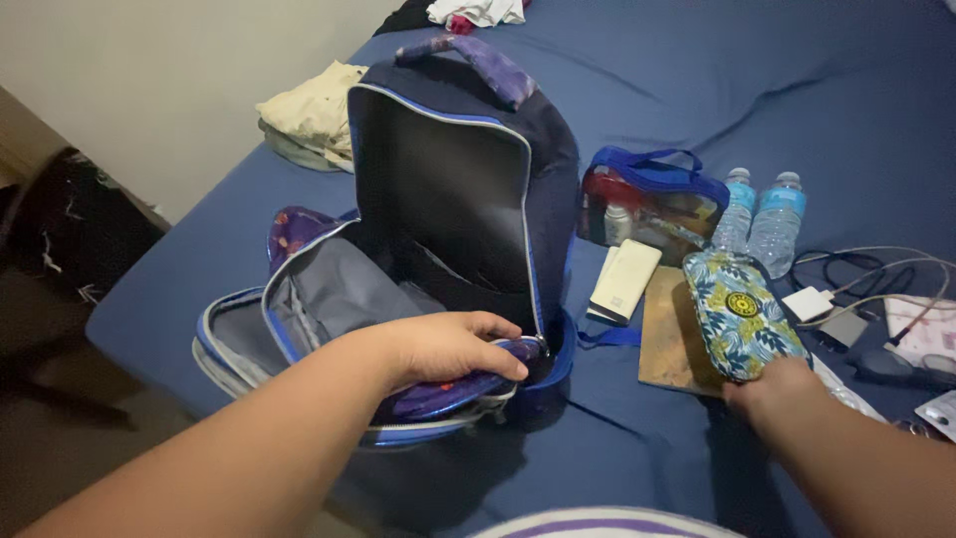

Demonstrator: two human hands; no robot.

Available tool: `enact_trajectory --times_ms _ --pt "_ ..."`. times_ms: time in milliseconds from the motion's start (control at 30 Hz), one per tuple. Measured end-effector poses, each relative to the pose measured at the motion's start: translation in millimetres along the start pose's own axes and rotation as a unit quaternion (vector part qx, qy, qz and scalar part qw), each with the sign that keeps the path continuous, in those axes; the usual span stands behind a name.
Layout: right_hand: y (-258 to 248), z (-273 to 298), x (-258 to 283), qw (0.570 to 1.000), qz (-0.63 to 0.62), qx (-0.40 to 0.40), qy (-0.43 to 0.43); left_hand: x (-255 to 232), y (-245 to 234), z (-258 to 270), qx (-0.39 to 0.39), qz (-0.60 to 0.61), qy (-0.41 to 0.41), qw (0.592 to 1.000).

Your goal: The person removes items from a backpack lying on a bed, taking out a pencil case, wallet, notebooks, and other small items and setting them on the bed. They then zip the backpack compartments closed, press down on the closed backpack, and later hang a set of keys on a hook next to a handbag.

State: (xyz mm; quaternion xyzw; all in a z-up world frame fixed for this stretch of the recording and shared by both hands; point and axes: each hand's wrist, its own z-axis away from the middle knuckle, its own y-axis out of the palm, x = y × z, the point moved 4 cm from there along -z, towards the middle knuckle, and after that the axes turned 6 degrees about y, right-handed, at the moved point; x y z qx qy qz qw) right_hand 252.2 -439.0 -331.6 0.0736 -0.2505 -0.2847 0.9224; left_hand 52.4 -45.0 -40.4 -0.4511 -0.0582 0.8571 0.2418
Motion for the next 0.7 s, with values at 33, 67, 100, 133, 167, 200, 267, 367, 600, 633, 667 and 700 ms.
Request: enact_trajectory --times_ms 33,67,100,133,167,200,267,367,600,633,667,700 --pt "-3.1 -4.9 -0.6 1.0 0.0 -0.005 0.001 0.3 0.1 0.3 0.004 0.016 -0.002 1.0" --pt "-4.5 -9.6 -0.7 1.0 0.001 -0.009 0.001 0.7 -0.3 1.0 0.007 0.031 -0.004 0.999" --pt "-4.4 -14.7 -2.7 1.0 0.003 -0.011 0.004 0.7 -0.3 1.2 0.01 0.046 -0.007 0.999" --pt "-4.6 -19.7 -4.0 1.0 0.006 -0.014 0.005 0.6 -0.8 0.7 0.01 0.046 -0.01 0.999" --pt "-3.4 -25.2 -6.0 1.0 0.006 -0.016 0.008 0.4 -0.9 0.0 0.01 0.046 -0.013 0.999" --pt "-1.4 -30.6 -8.3 1.0 0.01 -0.016 0.012 0.6 -0.5 -0.3 0.01 0.046 -0.017 0.999" --pt "3.3 -41.7 -14.9 0.999 0.019 -0.017 0.02 -1.9 0.5 -2.8 0.009 0.037 0.008 0.999" --pt "12.8 -55.0 -26.5 0.999 0.032 -0.015 0.033 -0.1 -2.0 -2.3 -0.001 0.01 -0.011 1.0" --pt "42.9 -61.2 -43.9 0.994 0.092 -0.005 0.062 5.2 -1.4 -1.7 0.003 0.025 -0.03 0.999" --pt "47.7 -57.1 -45.6 0.993 0.103 -0.004 0.061 5.2 0.1 -2.6 0.009 0.041 -0.016 0.999" --pt "53.9 -51.8 -43.0 0.991 0.116 -0.001 0.064 4.9 2.1 -4.3 0.017 0.057 0.0 0.998" --pt "57.7 -44.9 -43.5 0.988 0.137 -0.007 0.068 4.9 3.6 -5.9 0.025 0.072 0.015 0.997"
